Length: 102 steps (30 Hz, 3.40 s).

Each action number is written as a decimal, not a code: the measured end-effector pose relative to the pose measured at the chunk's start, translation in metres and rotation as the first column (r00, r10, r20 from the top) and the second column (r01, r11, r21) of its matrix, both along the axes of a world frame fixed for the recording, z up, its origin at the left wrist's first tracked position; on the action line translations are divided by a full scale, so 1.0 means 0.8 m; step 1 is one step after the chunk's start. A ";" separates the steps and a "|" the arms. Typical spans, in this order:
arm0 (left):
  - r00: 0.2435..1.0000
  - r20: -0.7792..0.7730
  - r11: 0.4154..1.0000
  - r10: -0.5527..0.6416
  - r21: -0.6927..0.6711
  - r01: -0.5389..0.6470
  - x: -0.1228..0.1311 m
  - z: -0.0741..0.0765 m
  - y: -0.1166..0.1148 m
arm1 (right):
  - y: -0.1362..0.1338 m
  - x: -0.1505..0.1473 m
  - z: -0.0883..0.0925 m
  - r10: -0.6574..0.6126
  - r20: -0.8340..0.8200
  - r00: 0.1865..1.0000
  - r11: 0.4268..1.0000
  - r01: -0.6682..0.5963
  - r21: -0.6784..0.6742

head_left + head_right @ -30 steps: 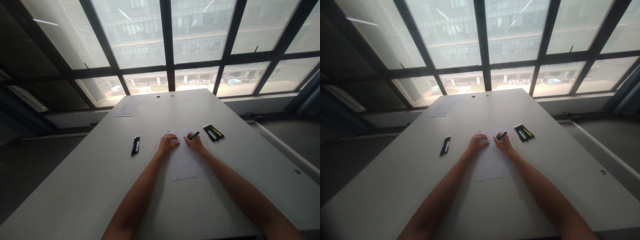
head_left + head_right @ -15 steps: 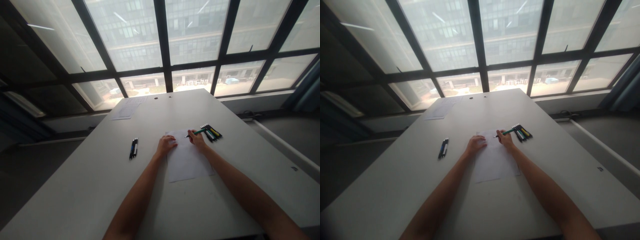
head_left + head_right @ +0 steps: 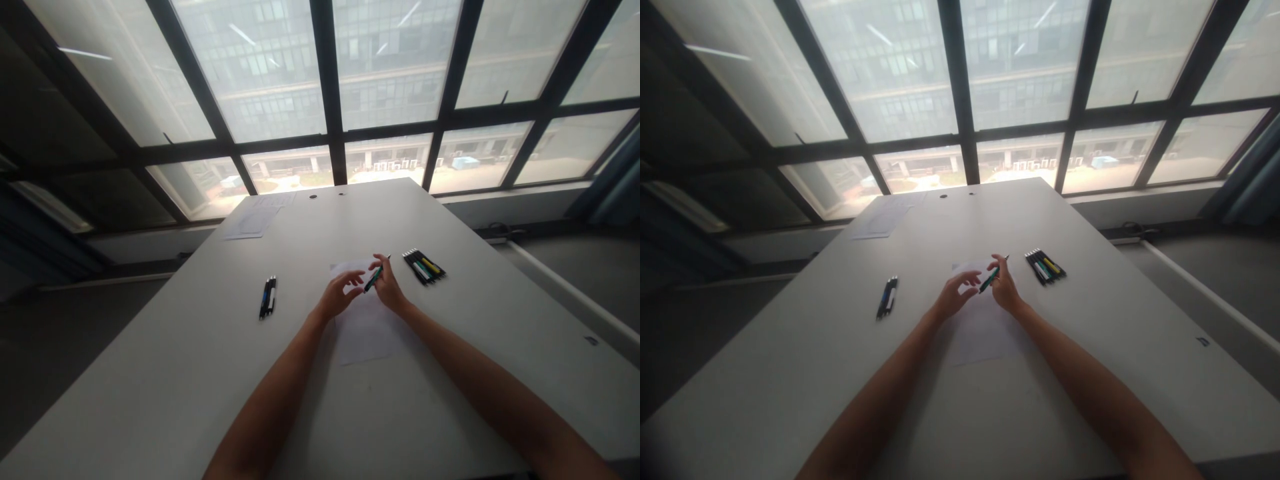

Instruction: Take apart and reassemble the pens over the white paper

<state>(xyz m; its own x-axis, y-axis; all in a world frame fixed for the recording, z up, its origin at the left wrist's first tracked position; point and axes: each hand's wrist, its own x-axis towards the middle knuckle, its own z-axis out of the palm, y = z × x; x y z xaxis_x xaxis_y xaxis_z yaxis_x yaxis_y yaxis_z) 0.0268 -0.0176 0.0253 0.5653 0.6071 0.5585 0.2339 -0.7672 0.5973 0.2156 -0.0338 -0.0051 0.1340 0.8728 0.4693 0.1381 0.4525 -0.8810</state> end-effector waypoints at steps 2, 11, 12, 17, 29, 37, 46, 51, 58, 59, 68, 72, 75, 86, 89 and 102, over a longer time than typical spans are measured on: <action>0.996 -0.054 0.997 -0.065 0.030 0.067 0.007 0.005 -0.008 | 0.000 0.002 0.001 -0.006 0.024 1.000 1.000 0.006 -0.006; 0.991 -0.128 0.978 -0.042 0.200 0.067 0.015 0.006 -0.009 | -0.007 0.000 0.016 0.079 -0.053 0.995 0.996 -0.081 -0.024; 0.991 -0.131 0.977 -0.040 0.202 0.066 0.014 0.006 -0.009 | -0.007 0.000 0.017 0.098 -0.070 0.993 0.994 -0.100 -0.031; 0.995 -0.096 0.991 0.027 0.137 -0.014 0.010 0.006 -0.009 | -0.001 0.009 0.023 0.096 -0.229 0.969 0.991 -0.115 -0.072; 0.933 -0.059 0.929 0.356 0.134 -0.346 0.003 -0.015 0.011 | 0.029 0.095 0.054 -0.473 0.001 0.881 0.880 0.473 -0.033; 0.942 -0.013 0.937 0.335 0.105 -0.332 0.002 -0.014 0.011 | 0.022 0.123 0.037 -0.450 0.707 0.546 0.703 0.704 -0.096; 0.929 0.095 0.926 0.358 0.087 -0.366 0.000 -0.003 0.002 | 0.012 0.103 0.029 -0.303 0.912 0.278 0.682 0.731 0.004; 0.915 0.068 0.914 0.397 0.063 -0.401 -0.001 -0.001 -0.001 | 0.014 0.105 0.026 -0.267 0.926 0.267 0.686 0.727 -0.012; 0.899 0.098 0.897 0.426 0.086 -0.434 -0.001 -0.002 -0.001 | 0.012 0.103 0.023 -0.266 0.922 0.283 0.667 0.744 -0.035; 0.899 0.101 0.896 0.426 0.089 -0.435 -0.002 -0.002 -0.001 | 0.012 0.103 0.023 -0.269 0.920 0.286 0.667 0.744 -0.037; 0.893 0.113 0.889 0.435 0.099 -0.446 -0.002 -0.001 -0.002 | 0.013 0.105 0.021 -0.282 0.916 0.284 0.671 0.741 -0.023; 0.892 0.115 0.887 0.438 0.105 -0.449 -0.002 0.000 -0.002 | 0.012 0.105 0.022 -0.272 0.908 0.318 0.664 0.745 -0.062; 0.891 0.103 0.886 0.442 0.106 -0.452 -0.002 0.000 -0.002 | 0.010 0.103 0.025 -0.284 0.894 0.345 0.666 0.742 -0.074; 0.811 -0.294 0.862 0.506 0.171 -0.476 -0.004 -0.026 0.017 | 0.006 0.071 0.032 -0.165 0.818 0.551 0.978 0.201 0.062; 0.799 -0.320 0.861 0.509 0.158 -0.484 -0.006 -0.030 0.018 | 0.004 0.064 0.028 -0.023 0.815 0.579 1.000 0.022 0.013; 0.783 -0.269 0.827 0.561 0.140 -0.544 -0.004 -0.023 0.018 | 0.003 0.060 0.024 -0.019 0.757 0.653 0.999 -0.026 0.048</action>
<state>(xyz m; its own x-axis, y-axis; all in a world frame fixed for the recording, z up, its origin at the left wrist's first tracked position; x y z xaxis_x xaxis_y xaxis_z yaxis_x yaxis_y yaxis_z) 0.0236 -0.0031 0.0071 0.2800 0.8398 0.4652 0.7804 -0.4813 0.3991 0.2634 -0.0317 0.0141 -0.2903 0.8451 0.4488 0.7453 0.4939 -0.4479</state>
